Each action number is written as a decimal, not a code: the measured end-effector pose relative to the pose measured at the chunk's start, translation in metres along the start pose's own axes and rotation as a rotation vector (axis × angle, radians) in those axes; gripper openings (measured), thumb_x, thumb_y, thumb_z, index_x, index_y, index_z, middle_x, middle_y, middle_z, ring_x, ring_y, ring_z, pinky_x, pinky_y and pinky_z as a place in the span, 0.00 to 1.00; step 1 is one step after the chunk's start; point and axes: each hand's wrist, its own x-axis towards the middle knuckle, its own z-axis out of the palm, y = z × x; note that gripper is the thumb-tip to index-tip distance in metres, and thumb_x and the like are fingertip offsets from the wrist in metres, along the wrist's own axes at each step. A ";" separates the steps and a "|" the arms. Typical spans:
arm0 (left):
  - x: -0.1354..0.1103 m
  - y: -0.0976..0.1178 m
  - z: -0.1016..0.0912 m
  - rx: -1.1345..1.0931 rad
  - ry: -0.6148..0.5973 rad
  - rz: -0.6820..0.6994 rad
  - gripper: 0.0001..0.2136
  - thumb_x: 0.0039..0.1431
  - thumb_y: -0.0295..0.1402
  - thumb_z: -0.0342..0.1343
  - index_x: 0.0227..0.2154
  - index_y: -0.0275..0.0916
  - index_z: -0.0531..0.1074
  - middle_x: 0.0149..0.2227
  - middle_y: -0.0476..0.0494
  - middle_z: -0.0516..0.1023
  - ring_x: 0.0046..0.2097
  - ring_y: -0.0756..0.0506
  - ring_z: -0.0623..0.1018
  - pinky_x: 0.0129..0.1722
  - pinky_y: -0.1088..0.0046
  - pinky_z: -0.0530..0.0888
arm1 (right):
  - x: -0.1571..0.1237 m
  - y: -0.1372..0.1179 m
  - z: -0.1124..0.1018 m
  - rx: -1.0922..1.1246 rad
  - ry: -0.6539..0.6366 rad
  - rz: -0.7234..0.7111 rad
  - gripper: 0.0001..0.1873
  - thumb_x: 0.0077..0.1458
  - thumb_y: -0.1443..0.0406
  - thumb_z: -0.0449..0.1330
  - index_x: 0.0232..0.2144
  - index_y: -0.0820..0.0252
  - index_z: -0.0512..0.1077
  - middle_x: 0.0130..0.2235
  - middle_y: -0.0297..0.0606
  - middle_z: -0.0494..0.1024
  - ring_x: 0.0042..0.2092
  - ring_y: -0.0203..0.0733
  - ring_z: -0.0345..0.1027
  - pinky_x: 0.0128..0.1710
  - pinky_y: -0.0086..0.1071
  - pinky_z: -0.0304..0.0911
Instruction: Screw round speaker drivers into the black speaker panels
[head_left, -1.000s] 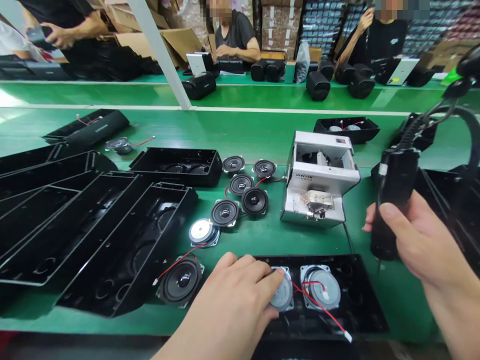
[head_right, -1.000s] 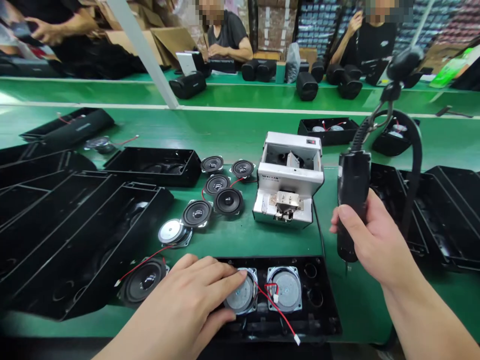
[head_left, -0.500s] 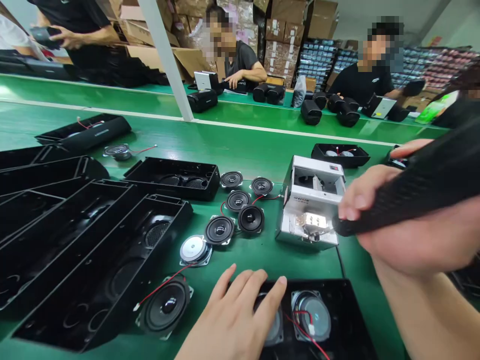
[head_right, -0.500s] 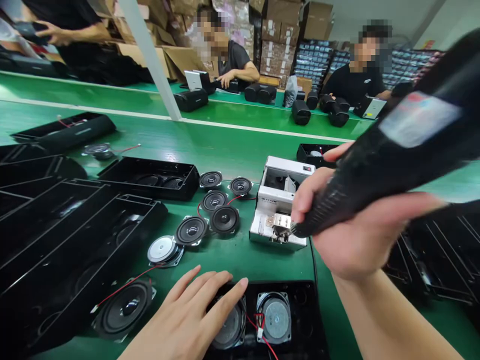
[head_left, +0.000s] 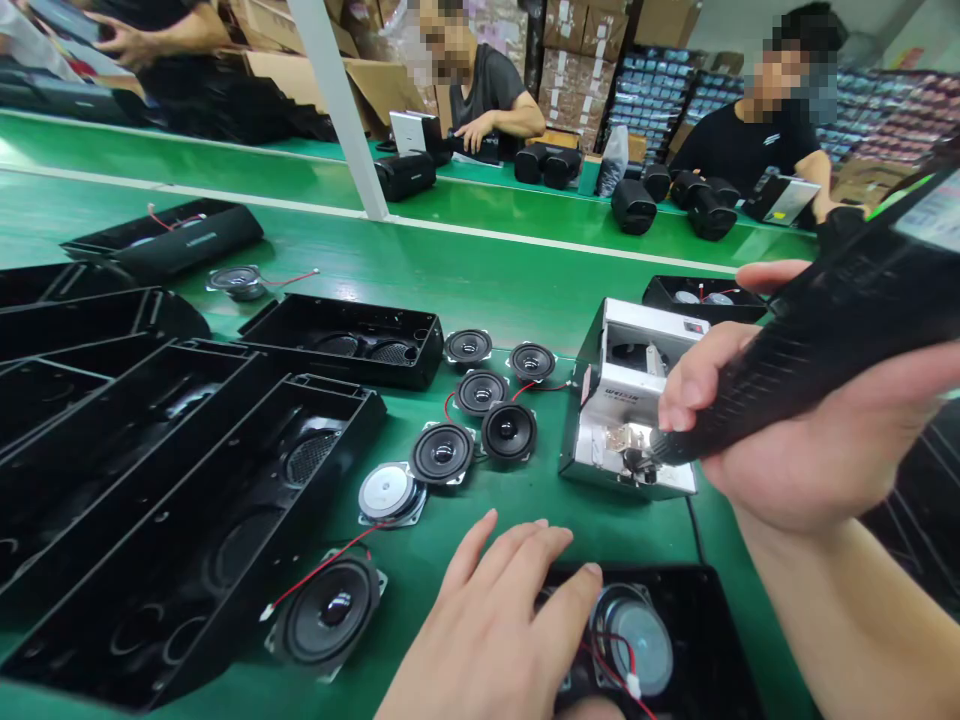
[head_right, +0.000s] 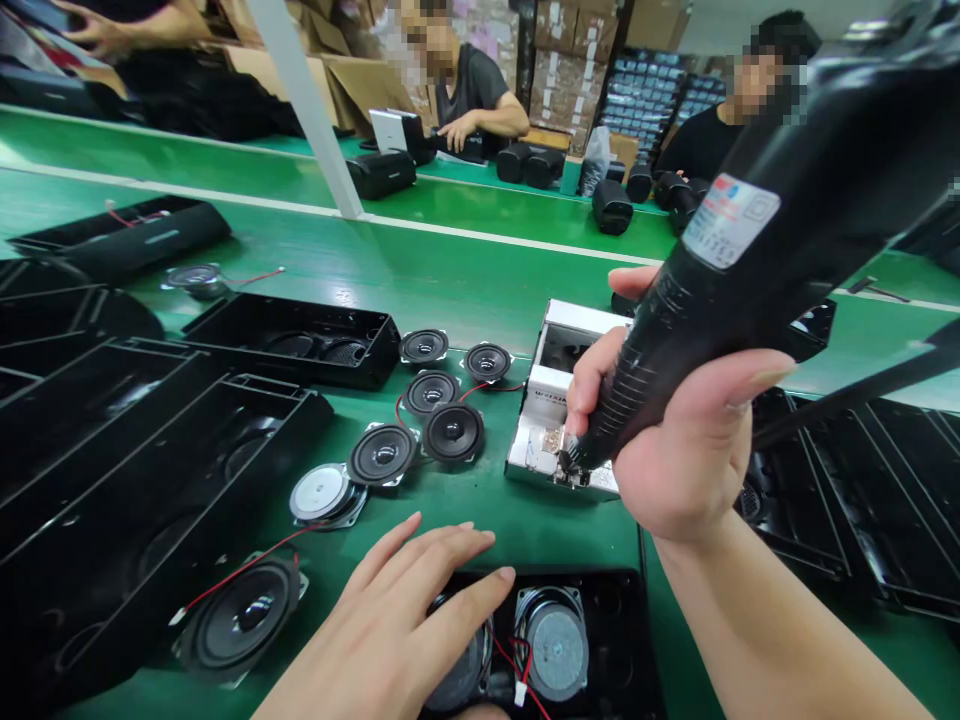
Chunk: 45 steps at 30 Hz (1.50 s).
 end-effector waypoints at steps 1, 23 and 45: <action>0.003 0.003 -0.005 -0.001 -0.026 -0.006 0.27 0.69 0.51 0.67 0.64 0.46 0.75 0.63 0.34 0.81 0.64 0.30 0.81 0.67 0.34 0.76 | 0.000 0.001 0.000 -0.003 0.001 -0.011 0.36 0.69 0.31 0.51 0.53 0.54 0.73 0.24 0.33 0.76 0.21 0.49 0.69 0.14 0.41 0.61; 0.002 0.009 -0.009 -0.063 -0.015 -0.035 0.25 0.67 0.51 0.69 0.61 0.46 0.78 0.60 0.35 0.84 0.62 0.29 0.83 0.65 0.32 0.77 | -0.007 0.004 -0.006 0.038 0.034 0.004 0.36 0.67 0.32 0.54 0.59 0.48 0.72 0.24 0.33 0.73 0.21 0.48 0.63 0.18 0.40 0.59; 0.142 -0.004 -0.024 0.146 -0.014 0.097 0.13 0.69 0.22 0.58 0.43 0.43 0.86 0.41 0.45 0.82 0.46 0.40 0.81 0.45 0.62 0.79 | -0.012 0.015 -0.022 0.188 0.059 -0.026 0.44 0.61 0.27 0.58 0.62 0.50 0.69 0.26 0.30 0.75 0.22 0.46 0.65 0.21 0.38 0.62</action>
